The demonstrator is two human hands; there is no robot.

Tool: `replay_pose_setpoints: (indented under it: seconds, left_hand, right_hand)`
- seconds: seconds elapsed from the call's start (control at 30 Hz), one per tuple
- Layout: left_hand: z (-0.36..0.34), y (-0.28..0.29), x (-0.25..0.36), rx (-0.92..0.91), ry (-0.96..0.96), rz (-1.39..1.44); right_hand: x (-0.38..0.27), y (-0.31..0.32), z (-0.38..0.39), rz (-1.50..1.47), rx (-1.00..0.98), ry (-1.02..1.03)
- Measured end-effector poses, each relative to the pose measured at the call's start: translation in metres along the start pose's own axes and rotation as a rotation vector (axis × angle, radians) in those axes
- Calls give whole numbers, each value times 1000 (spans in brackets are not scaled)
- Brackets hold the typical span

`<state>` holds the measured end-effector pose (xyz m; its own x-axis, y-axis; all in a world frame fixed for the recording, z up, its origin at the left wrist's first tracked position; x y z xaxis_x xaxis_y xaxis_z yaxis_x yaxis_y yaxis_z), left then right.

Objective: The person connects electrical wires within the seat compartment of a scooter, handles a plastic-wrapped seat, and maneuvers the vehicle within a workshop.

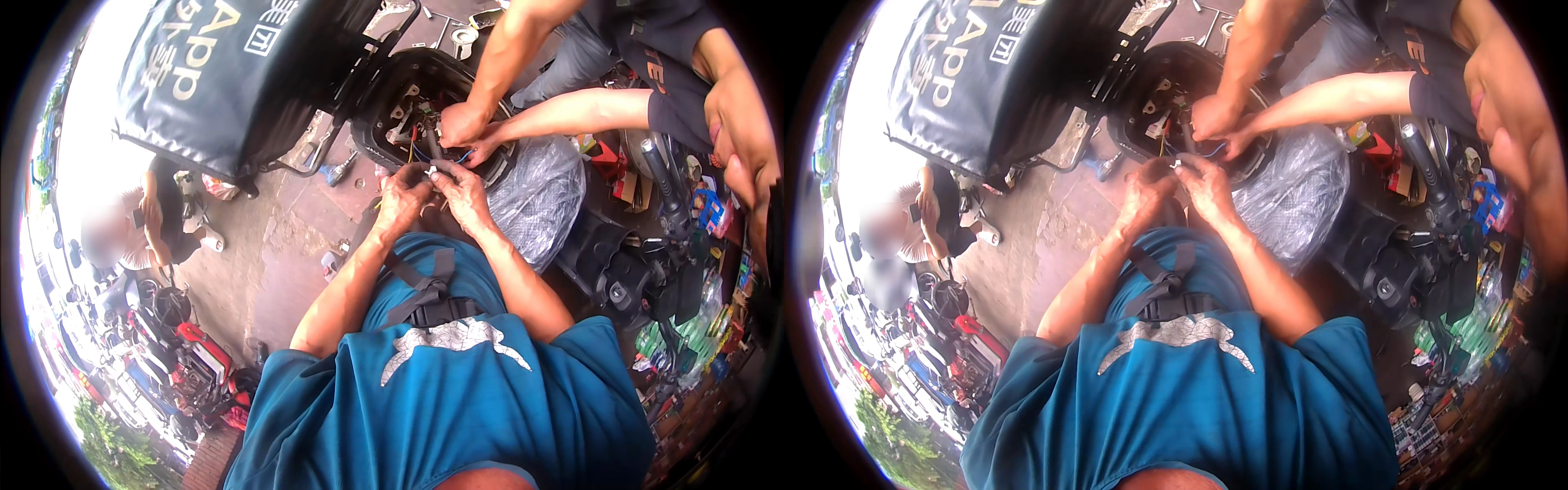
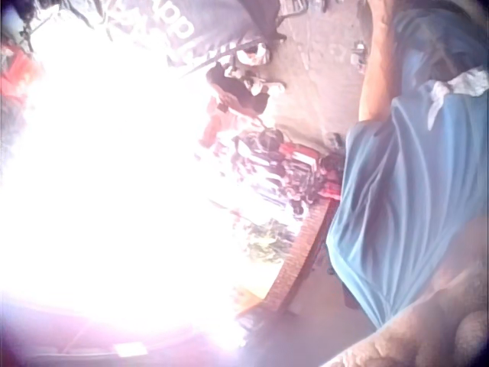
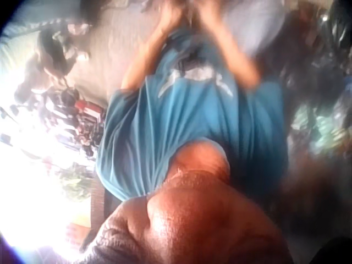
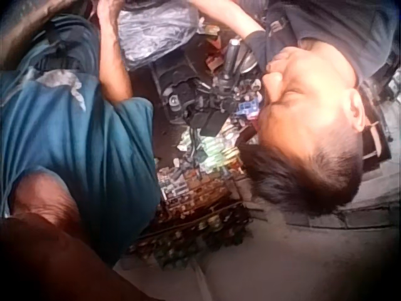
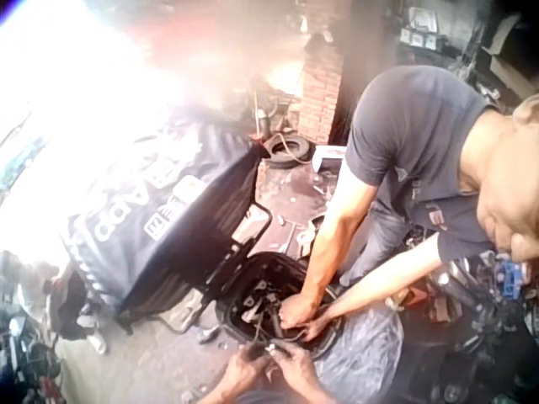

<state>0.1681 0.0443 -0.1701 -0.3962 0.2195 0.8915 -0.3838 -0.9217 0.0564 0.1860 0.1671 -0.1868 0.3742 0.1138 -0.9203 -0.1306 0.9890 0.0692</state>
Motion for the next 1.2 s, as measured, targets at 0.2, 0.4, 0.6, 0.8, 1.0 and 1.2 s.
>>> replay_pose_setpoints:
  seconds: [0.2,0.4,0.6,0.8,1.0,1.2]
  left_hand:
    - [8,-3,-12,58,-75,54]
    - [18,2,-14,204,-195,-552]
    - [26,-7,-1,206,-350,-856]
    - [20,-2,-7,186,-347,-788]
    - [18,1,-16,160,-276,-780]
    - [11,11,-22,-21,-218,-405]
  right_hand:
    - [20,-9,3,-417,-74,-93]
    - [26,-14,6,-446,-86,-110]
    - [33,-15,17,-389,130,-207]
    - [51,-25,15,-513,203,-226]
    - [40,-29,14,-539,228,-104]
    - [46,-31,16,-529,76,-181]
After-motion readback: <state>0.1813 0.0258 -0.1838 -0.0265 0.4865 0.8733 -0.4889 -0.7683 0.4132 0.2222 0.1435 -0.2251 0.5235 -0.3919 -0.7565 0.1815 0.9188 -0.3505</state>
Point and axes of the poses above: each hand's wrist, its own z-axis away from the middle knuckle, its own y-axis out of the back of the hand, x = y × z, the point moved 9 cm from there along -z, towards the middle knuckle, and after that the axes turned 7 degrees about -x, right-handed, at the moved point
